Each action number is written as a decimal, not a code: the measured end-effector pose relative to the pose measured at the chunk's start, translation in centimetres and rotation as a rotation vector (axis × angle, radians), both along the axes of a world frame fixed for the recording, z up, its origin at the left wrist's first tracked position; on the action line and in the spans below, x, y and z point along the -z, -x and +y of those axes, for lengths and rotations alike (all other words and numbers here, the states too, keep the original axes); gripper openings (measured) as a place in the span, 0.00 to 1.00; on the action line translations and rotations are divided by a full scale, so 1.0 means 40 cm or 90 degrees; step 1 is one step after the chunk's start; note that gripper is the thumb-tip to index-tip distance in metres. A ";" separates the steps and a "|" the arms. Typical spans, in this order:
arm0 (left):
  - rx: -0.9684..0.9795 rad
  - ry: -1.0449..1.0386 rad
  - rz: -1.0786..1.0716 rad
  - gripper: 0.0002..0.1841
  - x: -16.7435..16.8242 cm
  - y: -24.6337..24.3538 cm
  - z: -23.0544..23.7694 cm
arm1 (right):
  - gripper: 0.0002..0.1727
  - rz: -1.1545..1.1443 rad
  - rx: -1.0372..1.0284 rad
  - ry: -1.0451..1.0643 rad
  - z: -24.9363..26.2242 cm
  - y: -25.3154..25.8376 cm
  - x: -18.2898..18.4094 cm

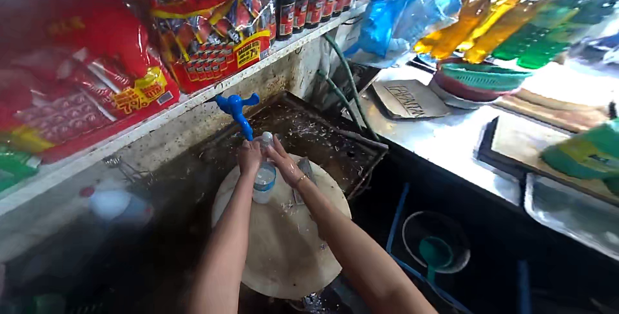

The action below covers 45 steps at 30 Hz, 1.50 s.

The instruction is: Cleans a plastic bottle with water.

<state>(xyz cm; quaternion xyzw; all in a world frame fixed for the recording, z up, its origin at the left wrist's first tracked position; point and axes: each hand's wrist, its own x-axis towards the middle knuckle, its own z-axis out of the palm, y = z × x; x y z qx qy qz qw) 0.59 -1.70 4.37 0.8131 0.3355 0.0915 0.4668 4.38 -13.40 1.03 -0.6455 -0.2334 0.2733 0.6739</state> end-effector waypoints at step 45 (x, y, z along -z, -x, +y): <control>-0.181 0.419 -0.074 0.25 0.056 -0.004 -0.005 | 0.32 0.128 0.208 0.011 0.019 0.063 0.111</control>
